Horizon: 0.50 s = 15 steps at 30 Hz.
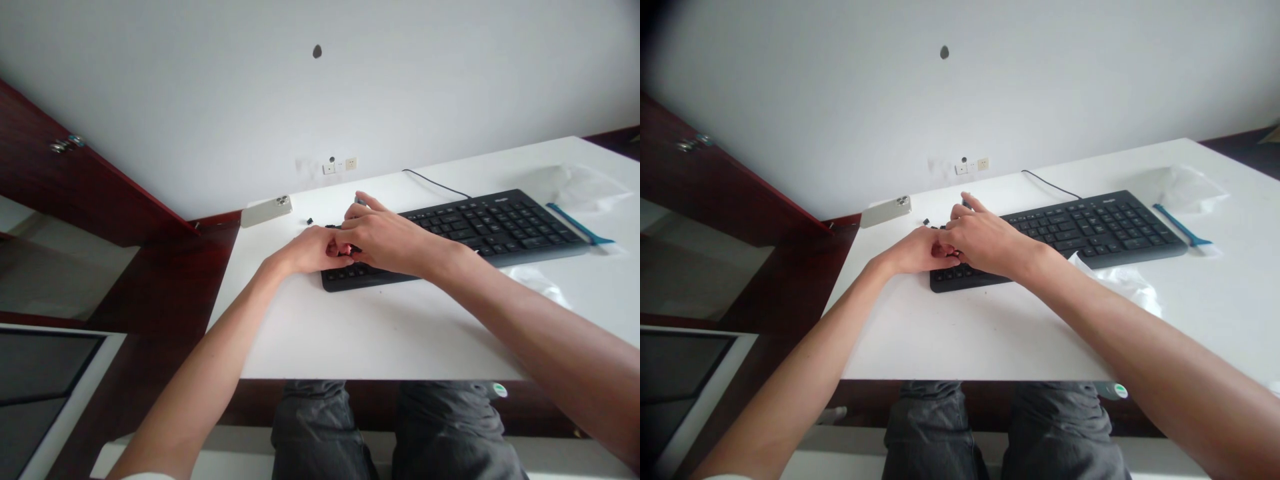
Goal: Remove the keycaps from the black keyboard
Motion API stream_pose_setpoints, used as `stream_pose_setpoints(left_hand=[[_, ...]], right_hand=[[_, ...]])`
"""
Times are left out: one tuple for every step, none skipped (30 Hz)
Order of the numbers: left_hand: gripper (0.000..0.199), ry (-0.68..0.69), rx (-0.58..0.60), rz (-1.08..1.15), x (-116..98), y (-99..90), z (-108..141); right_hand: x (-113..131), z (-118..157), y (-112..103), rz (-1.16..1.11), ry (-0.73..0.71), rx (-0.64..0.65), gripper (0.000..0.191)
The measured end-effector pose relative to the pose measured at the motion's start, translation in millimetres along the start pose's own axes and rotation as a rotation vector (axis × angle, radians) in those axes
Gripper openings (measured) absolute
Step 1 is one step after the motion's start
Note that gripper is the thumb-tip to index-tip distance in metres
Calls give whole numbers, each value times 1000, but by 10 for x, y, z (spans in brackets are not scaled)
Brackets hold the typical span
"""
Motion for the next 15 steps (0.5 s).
stream_pose_setpoints(left_hand=[[30, -5, 23, 19, 15, 11, -8], [29, -6, 49, 46, 31, 18, -15], [26, -4, 73, 76, 48, 22, -21], [23, -1, 96, 107, 64, 23, -25], [21, 1, 115, 136, 76, 22, -29], [19, 0, 128, 163, 85, 20, -31], [19, 1, 137, 183, 88, 20, -31], [17, 2, 142, 197, 85, 19, -29], [16, 2, 142, 205, 77, 19, -26], [14, 0, 138, 211, 67, 20, -22], [12, -1, 133, 218, 55, 21, -18], [12, -3, 128, 222, 42, 22, -14], [11, -4, 124, 225, 31, 25, -11], [11, -8, 123, 227, 23, 29, -11], [10, -13, 123, 229, 19, 34, -13]], right_hand=[[-9, 0, 2, 7, 0, -17, 20], [-18, 2, 4, 12, -1, -32, 18], [-26, 6, 4, 14, -4, -46, 17], [-33, 12, 0, 12, -7, -62, 16], [-39, 21, -10, 5, -4, -81, 15], [-46, 32, -27, -9, 7, -104, 17], [-55, 45, -49, -30, 26, -129, 20], [-67, 61, -74, -56, 51, -153, 25], [-85, 79, -98, -83, 83, -174, 31], [-109, 100, -117, -110, 120, -182, 35], [-142, 125, -126, -138, 166, -180, 40], [-184, 154, -124, -166, 221, -166, 45], [-232, 190, -108, -195, 288, -139, 51], [-284, 232, -79, -226, 363, -102, 60], [-334, 278, -40, -255, 436, -61, 69]])
Point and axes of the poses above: each hand's wrist, its own z-axis away from the middle knuckle, its own y-axis out of the palm, x = y × z, the point moved 3 cm from there along -z, towards the middle knuckle, and after that the axes turned 15 degrees about -y, right-handed, at the moved point
